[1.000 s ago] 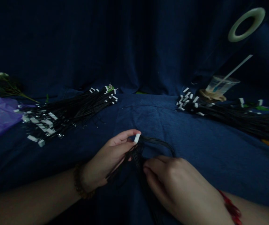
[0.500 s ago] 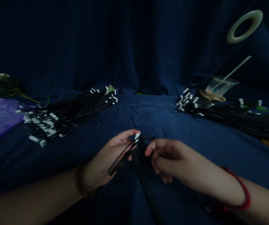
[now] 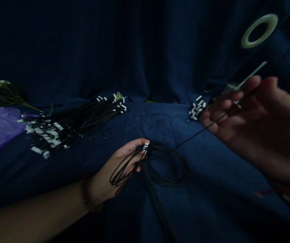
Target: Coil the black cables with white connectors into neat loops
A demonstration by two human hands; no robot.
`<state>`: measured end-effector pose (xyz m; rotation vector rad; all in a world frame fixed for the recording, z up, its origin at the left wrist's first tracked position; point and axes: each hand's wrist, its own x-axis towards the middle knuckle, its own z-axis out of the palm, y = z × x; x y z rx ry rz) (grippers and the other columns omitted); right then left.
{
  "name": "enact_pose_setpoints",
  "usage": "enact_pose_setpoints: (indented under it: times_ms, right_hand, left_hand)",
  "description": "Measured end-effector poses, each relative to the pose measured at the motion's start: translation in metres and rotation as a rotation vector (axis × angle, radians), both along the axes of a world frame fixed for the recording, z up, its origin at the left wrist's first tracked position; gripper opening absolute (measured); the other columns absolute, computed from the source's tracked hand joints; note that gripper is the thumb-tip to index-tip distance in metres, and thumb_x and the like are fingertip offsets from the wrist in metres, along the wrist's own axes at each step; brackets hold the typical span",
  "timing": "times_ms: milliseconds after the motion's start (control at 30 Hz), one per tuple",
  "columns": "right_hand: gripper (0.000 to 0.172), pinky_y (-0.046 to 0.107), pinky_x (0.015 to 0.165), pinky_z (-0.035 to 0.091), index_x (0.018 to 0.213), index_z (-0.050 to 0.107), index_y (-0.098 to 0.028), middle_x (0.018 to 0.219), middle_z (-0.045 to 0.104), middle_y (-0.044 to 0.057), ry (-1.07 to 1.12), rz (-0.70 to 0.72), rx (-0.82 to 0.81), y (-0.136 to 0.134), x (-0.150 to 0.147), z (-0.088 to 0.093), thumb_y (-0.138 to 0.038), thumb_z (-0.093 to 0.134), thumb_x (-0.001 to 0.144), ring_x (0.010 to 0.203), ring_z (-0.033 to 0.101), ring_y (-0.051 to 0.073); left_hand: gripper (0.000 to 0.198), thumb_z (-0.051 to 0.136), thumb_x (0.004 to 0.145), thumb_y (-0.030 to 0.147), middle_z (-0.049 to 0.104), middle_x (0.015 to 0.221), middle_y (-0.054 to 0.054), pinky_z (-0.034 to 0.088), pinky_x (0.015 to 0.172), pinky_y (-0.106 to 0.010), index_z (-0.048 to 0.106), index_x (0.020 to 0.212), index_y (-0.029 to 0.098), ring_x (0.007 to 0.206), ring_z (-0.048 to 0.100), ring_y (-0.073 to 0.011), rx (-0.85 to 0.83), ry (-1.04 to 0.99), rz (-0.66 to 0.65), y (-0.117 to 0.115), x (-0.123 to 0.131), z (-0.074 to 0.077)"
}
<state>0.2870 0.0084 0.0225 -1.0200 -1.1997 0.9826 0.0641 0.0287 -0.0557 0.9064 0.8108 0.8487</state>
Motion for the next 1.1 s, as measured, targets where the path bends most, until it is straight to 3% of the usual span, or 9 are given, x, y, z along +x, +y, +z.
enact_pose_setpoints:
  times_ms: [67, 167, 333, 433, 633, 1100]
  right_hand:
    - [0.03, 0.024, 0.066, 0.046, 0.089, 0.065, -0.035, 0.083, 0.066, -0.009, -0.007, 0.037, -0.052, -0.003, -0.007, 0.0, -0.035, 0.035, 0.09, 0.074, 0.06, 0.007]
    - [0.01, 0.017, 0.06, 0.048, 0.084, 0.065, -0.026, 0.066, 0.063, -0.005, -0.251, 0.152, -0.08, -0.009, -0.017, -0.007, -0.03, 0.057, 0.08, 0.062, 0.06, 0.007]
    - [0.013, 0.019, 0.046, 0.04, 0.074, 0.061, -0.02, 0.061, 0.061, -0.003, -0.918, 0.079, 0.1, -0.028, -0.032, -0.027, -0.025, 0.052, 0.082, 0.052, 0.057, 0.009]
    - [0.013, 0.022, 0.045, 0.037, 0.075, 0.059, -0.02, 0.06, 0.058, -0.002, -1.15, 0.016, 0.238, -0.036, -0.036, -0.036, -0.022, 0.048, 0.082, 0.05, 0.054, 0.011]
    - [0.014, 0.022, 0.044, 0.034, 0.073, 0.056, -0.019, 0.056, 0.054, -0.001, -1.22, -0.035, 0.3, -0.037, -0.037, -0.042, -0.023, 0.046, 0.082, 0.047, 0.051, 0.012]
    - [0.018, 0.021, 0.042, 0.03, 0.068, 0.053, -0.017, 0.053, 0.051, 0.0, -1.24, -0.028, 0.366, -0.039, -0.04, -0.042, -0.019, 0.043, 0.082, 0.044, 0.047, 0.011]
  left_hand:
    - [0.026, 0.064, 0.071, 0.016, 0.053, 0.073, 0.001, 0.036, 0.05, -0.014, 0.061, 0.097, 0.02, 0.058, 0.045, -0.0054, -0.004, 0.013, 0.012, 0.001, 0.001, -0.003]
    - [0.027, 0.062, 0.074, 0.015, 0.053, 0.073, 0.002, 0.035, 0.049, -0.014, 0.06, 0.1, 0.021, 0.058, 0.045, -0.0052, 0.027, -0.021, -0.015, 0.003, 0.001, -0.013]
    - [0.026, 0.063, 0.074, 0.014, 0.054, 0.075, 0.002, 0.036, 0.051, -0.013, 0.062, 0.099, 0.023, 0.062, 0.048, -0.0051, 0.075, -0.125, -0.05, 0.004, 0.0, -0.019]
    - [0.025, 0.066, 0.071, 0.015, 0.053, 0.075, 0.002, 0.038, 0.053, -0.015, 0.063, 0.096, 0.022, 0.064, 0.047, -0.0065, 0.133, -0.088, -0.024, 0.0, -0.001, -0.014]
    - [0.025, 0.065, 0.073, 0.017, 0.054, 0.079, 0.001, 0.04, 0.058, -0.015, 0.063, 0.097, 0.025, 0.068, 0.048, -0.007, 0.21, -0.055, -0.053, -0.005, -0.003, -0.011]
    - [0.024, 0.065, 0.074, 0.018, 0.054, 0.079, 0.002, 0.04, 0.059, -0.015, 0.064, 0.096, 0.027, 0.069, 0.048, -0.0067, 0.217, -0.036, -0.043, -0.006, -0.003, -0.011]
